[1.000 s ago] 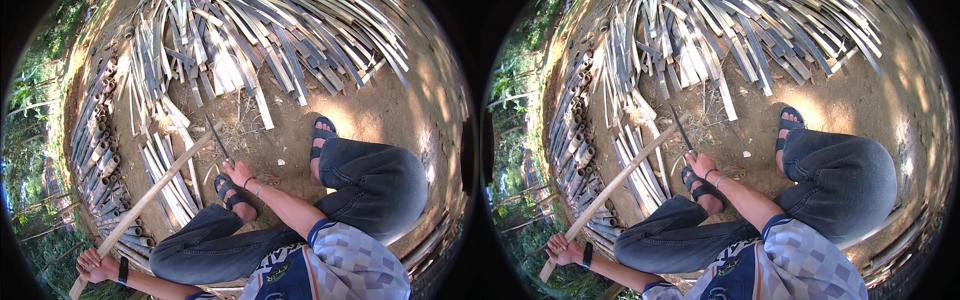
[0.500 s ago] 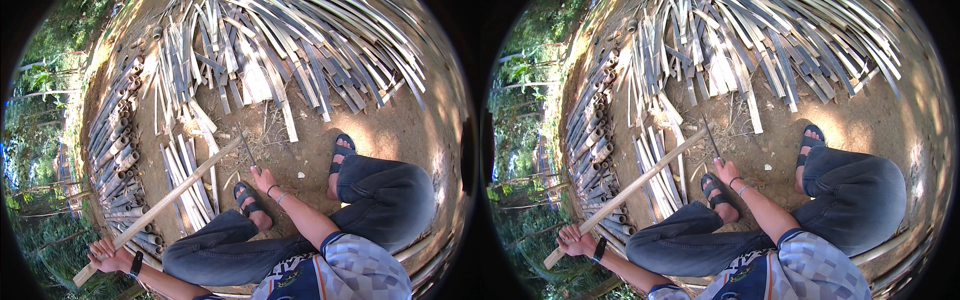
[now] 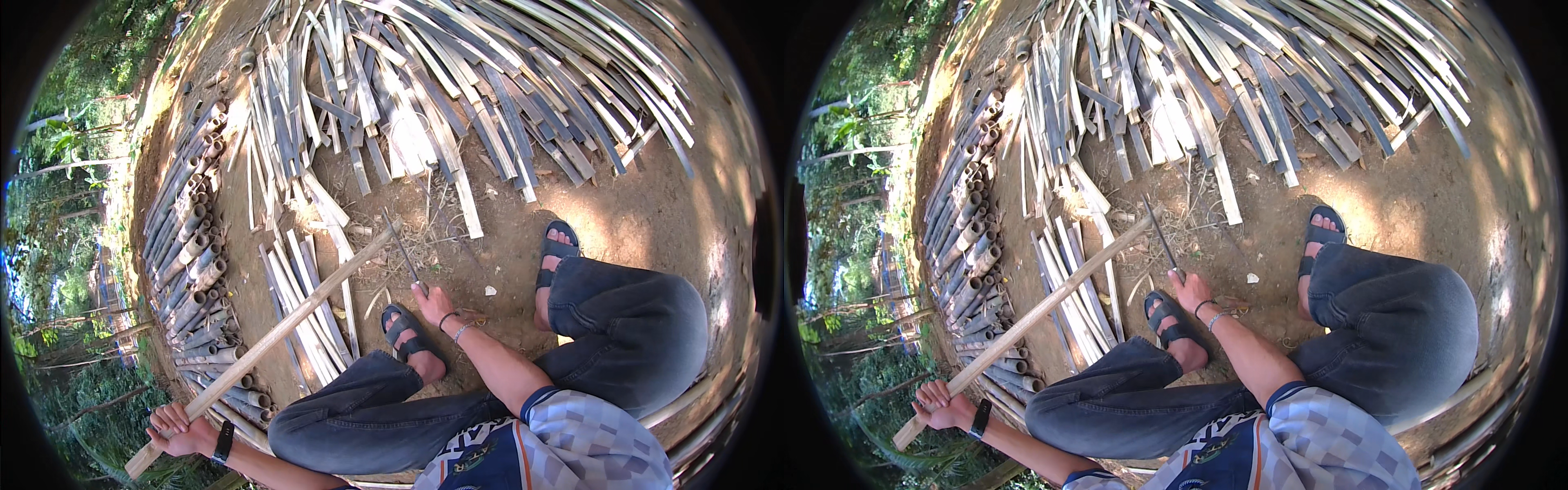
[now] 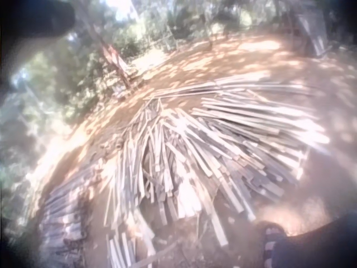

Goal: The person shaves a piece of bamboo with a knife, scraping off the outer layer while sitting on the ground.

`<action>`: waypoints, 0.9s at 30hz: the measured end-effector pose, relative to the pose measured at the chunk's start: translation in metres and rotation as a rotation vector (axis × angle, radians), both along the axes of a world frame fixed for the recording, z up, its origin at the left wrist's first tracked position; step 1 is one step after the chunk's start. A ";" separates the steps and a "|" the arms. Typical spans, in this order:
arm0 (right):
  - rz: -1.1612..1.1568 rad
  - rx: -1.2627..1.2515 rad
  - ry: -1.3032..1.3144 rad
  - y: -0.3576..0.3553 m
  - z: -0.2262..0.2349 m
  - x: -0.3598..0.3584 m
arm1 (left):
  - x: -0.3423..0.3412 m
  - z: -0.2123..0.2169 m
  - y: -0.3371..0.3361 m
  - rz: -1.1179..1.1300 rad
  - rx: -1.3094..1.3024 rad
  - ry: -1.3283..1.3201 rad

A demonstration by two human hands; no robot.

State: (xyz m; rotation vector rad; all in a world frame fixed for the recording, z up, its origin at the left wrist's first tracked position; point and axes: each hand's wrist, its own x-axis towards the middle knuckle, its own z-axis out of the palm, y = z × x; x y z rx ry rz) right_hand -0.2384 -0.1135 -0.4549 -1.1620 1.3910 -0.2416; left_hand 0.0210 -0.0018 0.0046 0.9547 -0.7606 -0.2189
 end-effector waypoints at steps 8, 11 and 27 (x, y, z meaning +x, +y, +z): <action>0.133 0.086 0.123 -0.007 0.001 -0.008 | 0.020 -0.004 0.011 -0.047 -0.005 0.012; 0.106 -0.111 0.064 0.006 -0.011 -0.011 | 0.014 -0.003 0.006 -0.032 0.002 0.027; 0.108 -0.122 0.062 0.015 -0.009 -0.009 | 0.011 -0.010 0.010 0.007 -0.010 0.065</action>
